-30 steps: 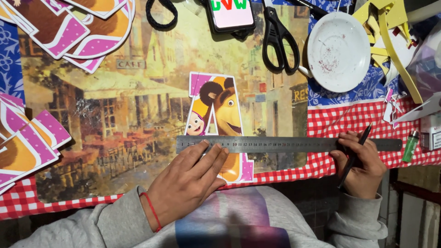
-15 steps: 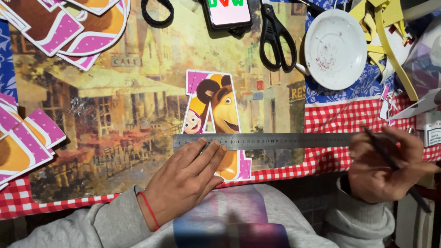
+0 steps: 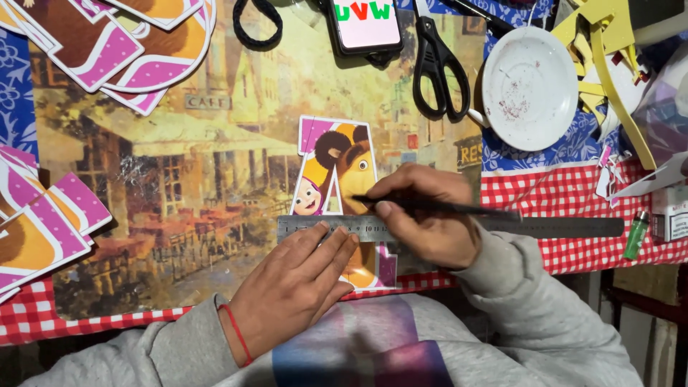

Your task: Using a ruler and pencil to mark measurements and then cutting out large printed letters from paper.

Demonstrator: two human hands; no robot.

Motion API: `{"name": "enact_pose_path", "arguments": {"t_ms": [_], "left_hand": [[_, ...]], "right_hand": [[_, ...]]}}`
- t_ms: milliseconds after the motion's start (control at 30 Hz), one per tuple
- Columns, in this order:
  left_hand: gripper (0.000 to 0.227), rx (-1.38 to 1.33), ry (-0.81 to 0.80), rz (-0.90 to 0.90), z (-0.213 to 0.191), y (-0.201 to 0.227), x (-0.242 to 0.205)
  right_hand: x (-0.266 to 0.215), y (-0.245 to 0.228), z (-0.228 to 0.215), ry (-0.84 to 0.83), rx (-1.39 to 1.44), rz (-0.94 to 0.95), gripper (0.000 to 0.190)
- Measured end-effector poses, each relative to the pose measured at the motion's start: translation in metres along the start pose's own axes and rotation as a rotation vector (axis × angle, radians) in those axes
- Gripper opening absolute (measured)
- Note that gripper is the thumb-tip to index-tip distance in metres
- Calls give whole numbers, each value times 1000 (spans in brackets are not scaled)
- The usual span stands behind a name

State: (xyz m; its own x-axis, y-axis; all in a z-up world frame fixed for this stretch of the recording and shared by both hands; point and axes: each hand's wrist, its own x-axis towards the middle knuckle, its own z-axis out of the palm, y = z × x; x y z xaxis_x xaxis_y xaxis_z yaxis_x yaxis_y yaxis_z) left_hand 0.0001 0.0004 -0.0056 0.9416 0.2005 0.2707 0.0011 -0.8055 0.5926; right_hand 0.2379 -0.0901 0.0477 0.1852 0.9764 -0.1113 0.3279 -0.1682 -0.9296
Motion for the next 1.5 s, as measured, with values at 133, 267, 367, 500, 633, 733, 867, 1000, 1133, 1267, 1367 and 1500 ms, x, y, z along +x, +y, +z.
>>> {"name": "enact_pose_path", "arguments": {"t_ms": [133, 267, 367, 500, 633, 733, 867, 1000, 1133, 1267, 1367, 1500], "left_hand": [[58, -15, -2, -2, -1, -1, 1], [55, -32, 9, -7, 2, -2, 0], [53, -40, 5, -8, 3, -2, -1], [50, -41, -8, -8, 3, -2, -1], [51, -46, -12, -5, 1, -2, 0], [53, -50, -5, -6, 1, -2, 1], [54, -43, 0, -1, 1, -2, 1], [54, -41, 6, -2, 0, -2, 3], [52, -41, -1, -12, 2, -1, 1], [51, -41, 1, -12, 3, -2, 0], [53, -30, 7, -7, 1, -2, 1], [54, -26, -1, -9, 0, -1, 3]], "right_hand": [[5, 15, 14, 7, -68, -23, 10], [9, 20, 20, 16, -138, -85, 9], [10, 23, 21, -1, -158, -77, 11], [12, 23, 22, -42, -161, -84, 13], [13, 23, 22, -62, -147, -77, 13], [13, 23, 22, -87, -120, -115, 12], [14, 22, 22, -101, -92, -92, 13], [14, 23, 22, -107, -104, -93, 12], [12, 21, 24, -80, -109, -105, 12], [11, 18, 21, -26, -164, -46, 9], [10, 23, 19, -7, -157, -52, 7], [7, 27, 19, -18, -143, -29, 6]]}}
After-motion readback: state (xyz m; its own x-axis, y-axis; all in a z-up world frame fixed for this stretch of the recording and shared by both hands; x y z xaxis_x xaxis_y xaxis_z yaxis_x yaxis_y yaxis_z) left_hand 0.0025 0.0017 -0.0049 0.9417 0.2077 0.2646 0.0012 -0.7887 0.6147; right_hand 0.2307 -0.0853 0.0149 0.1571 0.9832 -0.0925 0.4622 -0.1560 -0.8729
